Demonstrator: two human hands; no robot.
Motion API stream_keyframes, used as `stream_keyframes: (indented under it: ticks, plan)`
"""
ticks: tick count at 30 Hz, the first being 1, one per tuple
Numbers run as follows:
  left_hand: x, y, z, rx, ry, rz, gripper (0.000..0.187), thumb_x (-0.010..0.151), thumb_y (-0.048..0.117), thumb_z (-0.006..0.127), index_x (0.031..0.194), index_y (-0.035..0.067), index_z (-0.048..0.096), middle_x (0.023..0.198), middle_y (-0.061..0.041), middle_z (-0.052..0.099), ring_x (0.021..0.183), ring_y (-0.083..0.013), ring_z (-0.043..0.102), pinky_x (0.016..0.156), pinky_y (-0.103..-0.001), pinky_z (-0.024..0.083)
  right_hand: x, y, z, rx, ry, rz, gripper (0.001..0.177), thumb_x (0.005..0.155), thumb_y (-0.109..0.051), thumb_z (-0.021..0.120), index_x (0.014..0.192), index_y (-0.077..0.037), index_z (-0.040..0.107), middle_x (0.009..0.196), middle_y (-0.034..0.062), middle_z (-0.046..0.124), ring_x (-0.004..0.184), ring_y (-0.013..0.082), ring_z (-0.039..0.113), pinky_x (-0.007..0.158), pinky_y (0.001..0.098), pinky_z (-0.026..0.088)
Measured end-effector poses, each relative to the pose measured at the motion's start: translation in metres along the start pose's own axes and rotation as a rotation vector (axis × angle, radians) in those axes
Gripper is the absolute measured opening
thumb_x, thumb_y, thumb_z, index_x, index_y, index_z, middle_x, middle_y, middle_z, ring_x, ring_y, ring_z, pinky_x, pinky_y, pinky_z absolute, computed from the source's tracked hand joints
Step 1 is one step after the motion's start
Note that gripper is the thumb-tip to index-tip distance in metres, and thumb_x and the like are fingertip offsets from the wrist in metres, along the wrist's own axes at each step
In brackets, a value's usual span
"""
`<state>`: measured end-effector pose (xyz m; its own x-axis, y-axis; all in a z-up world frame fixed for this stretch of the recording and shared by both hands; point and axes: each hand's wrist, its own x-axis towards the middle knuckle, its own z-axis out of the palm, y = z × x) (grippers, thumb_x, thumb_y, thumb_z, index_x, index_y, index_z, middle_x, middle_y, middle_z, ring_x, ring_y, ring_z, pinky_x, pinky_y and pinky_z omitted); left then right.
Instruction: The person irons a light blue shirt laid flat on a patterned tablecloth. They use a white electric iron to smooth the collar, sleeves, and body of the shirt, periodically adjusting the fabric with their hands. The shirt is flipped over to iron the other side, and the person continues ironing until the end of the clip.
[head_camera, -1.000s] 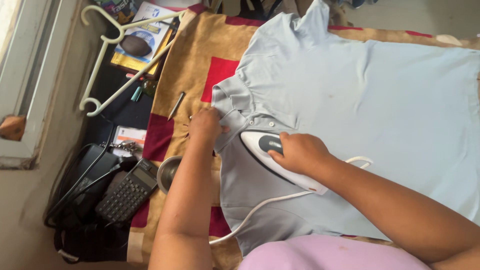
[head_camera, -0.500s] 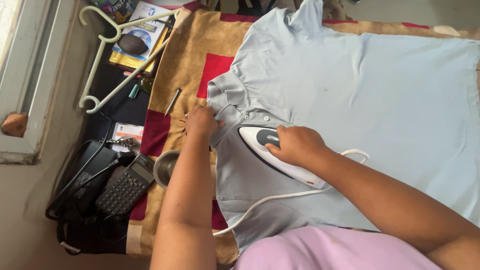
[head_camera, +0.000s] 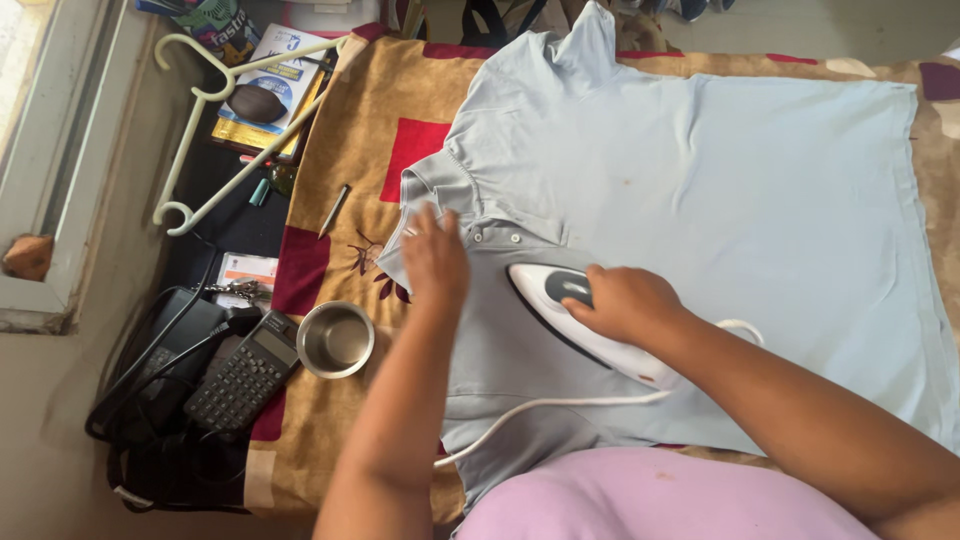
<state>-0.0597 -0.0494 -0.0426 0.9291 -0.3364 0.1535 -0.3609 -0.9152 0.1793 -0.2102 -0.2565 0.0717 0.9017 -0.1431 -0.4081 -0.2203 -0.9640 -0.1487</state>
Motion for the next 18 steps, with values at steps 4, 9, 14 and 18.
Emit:
stream_keyframes:
  ticks: [4,9,14,18]
  plan:
    - [-0.064,0.014,0.031,-0.296,0.12,0.162,0.045,0.094,0.008,0.051,0.138,0.004,0.059,0.152,-0.016,0.052,0.139,-0.0371,0.051,0.112,-0.045,0.042,-0.024,0.016,0.009,-0.021,-0.092,0.05,0.052,0.088,-0.055,0.062,0.104,-0.005,0.066,0.083,0.0154,0.075,0.078,0.034,0.074,0.071,0.0486,0.058]
    - [-0.083,0.015,0.029,-0.26,0.014,0.151,0.054,0.101,0.033,0.05,0.148,0.008,0.052,0.159,-0.01,0.044,0.15,-0.0288,0.038,0.124,-0.047,0.026,-0.029,0.049,0.011,0.049,-0.046,0.107,0.052,0.084,-0.059,0.067,0.096,-0.01,0.071,0.079,0.0155,0.075,0.074,0.0346,0.07,0.069,0.0487,0.054]
    - [-0.087,0.017,0.015,-0.148,-0.069,0.165,0.069,0.099,0.052,0.046,0.154,0.011,0.043,0.164,-0.01,0.036,0.153,-0.0281,0.027,0.124,-0.05,0.017,-0.045,0.108,-0.012,0.493,0.035,0.482,0.054,0.086,-0.056,0.066,0.101,-0.005,0.072,0.075,0.0174,0.073,0.067,0.0344,0.072,0.066,0.0464,0.057]
    - [-0.084,0.024,0.013,-0.107,-0.094,0.172,0.071,0.1,0.053,0.046,0.156,0.009,0.039,0.166,-0.011,0.031,0.155,-0.0292,0.024,0.124,-0.054,0.015,-0.032,0.121,-0.014,0.248,0.12,0.437,0.057,0.089,-0.059,0.066,0.101,-0.003,0.072,0.082,0.0186,0.073,0.078,0.0362,0.071,0.073,0.0478,0.054]
